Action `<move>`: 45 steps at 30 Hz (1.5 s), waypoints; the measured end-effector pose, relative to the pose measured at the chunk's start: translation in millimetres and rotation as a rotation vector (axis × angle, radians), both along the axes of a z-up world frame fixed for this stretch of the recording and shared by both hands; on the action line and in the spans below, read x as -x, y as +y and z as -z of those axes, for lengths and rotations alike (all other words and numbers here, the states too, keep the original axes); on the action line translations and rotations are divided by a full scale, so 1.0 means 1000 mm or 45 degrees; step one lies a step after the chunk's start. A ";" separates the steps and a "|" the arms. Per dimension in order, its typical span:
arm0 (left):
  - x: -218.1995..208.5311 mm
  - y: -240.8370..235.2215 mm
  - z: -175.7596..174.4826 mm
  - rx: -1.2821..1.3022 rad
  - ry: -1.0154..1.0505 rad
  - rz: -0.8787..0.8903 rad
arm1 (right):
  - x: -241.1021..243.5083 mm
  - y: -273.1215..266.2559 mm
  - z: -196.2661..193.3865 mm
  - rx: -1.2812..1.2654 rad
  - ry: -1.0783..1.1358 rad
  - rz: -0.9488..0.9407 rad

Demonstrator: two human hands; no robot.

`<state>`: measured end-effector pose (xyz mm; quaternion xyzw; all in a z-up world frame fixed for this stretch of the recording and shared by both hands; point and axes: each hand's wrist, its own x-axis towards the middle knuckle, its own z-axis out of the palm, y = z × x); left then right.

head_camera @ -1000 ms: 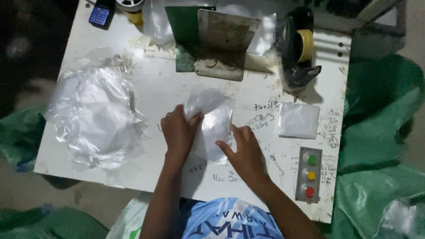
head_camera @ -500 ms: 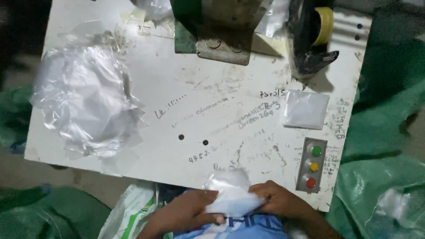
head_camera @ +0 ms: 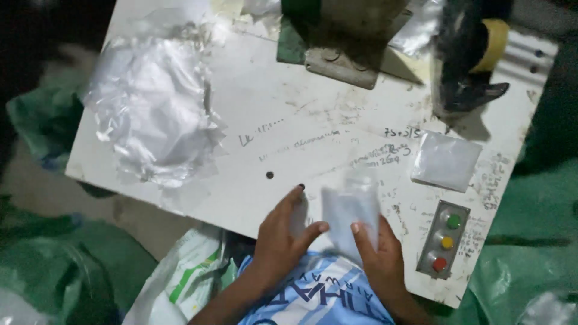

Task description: Folding small plastic bags into a compact shape and placing them into a collection bag.

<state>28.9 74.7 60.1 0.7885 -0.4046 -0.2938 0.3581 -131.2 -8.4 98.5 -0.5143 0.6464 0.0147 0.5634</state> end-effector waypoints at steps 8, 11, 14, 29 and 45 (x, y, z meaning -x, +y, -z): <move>-0.025 0.006 -0.010 0.320 0.772 0.305 | 0.007 0.023 0.055 -0.159 -0.030 0.272; -0.078 0.010 0.010 0.385 0.444 -0.043 | -0.002 0.017 0.049 -0.212 -0.770 0.770; -0.156 0.020 0.026 0.547 -0.547 -0.527 | -0.014 0.009 0.021 -0.079 -0.651 0.737; -0.153 0.009 0.044 0.260 -0.742 0.001 | -0.028 0.009 -0.016 -0.012 -0.486 0.687; -0.027 -0.022 0.022 -0.002 1.435 -0.420 | -0.024 0.006 0.026 0.186 -0.443 0.430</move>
